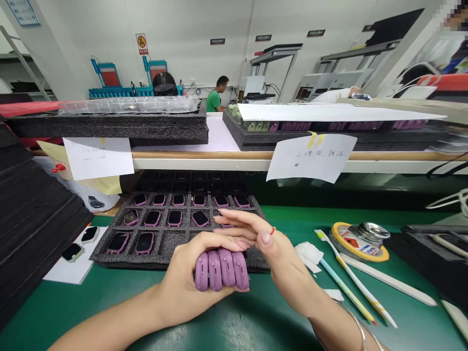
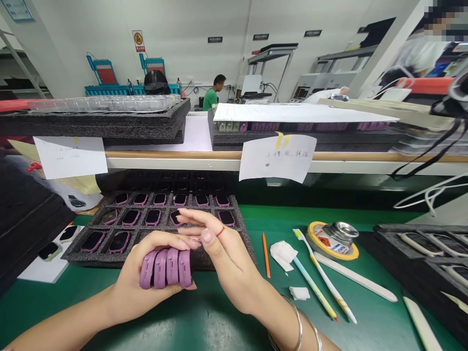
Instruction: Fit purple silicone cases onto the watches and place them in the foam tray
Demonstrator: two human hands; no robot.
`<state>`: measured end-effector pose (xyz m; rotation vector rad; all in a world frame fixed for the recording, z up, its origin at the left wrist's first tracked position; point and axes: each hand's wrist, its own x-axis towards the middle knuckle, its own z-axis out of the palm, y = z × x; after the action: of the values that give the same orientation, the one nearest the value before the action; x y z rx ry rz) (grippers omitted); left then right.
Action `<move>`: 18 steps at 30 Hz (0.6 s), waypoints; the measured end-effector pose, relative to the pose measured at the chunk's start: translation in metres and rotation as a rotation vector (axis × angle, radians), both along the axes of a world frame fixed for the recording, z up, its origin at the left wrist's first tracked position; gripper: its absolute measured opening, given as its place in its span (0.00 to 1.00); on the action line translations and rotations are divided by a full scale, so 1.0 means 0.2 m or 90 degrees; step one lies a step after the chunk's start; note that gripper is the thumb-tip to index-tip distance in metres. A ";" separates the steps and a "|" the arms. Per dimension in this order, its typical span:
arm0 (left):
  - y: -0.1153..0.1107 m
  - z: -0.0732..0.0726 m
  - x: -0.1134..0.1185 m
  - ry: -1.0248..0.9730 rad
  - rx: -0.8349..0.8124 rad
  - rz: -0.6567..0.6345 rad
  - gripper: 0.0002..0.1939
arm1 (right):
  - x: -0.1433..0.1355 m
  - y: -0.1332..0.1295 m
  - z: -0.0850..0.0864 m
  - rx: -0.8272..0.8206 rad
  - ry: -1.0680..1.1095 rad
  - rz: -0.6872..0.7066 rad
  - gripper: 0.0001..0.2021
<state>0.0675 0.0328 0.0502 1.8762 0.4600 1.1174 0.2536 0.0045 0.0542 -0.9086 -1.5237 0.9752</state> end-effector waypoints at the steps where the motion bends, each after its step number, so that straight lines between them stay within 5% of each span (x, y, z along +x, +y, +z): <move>1: 0.00 0.00 0.00 0.000 -0.001 -0.002 0.25 | 0.00 0.00 0.00 -0.027 -0.010 0.013 0.29; 7: 0.00 -0.02 0.01 -0.009 -0.011 -0.022 0.23 | -0.03 0.01 -0.03 -0.178 0.064 0.161 0.42; 13: 0.01 -0.05 0.00 -0.003 -0.005 -0.044 0.18 | -0.09 0.00 -0.05 -0.225 0.107 0.128 0.53; 18: 0.03 -0.06 0.00 0.034 0.143 -0.038 0.20 | -0.11 0.00 -0.03 -0.151 0.078 0.085 0.53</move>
<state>0.0678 0.0392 0.0376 2.1042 0.3168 1.1190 0.2309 0.0051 0.0492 -0.9019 -1.3989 1.3062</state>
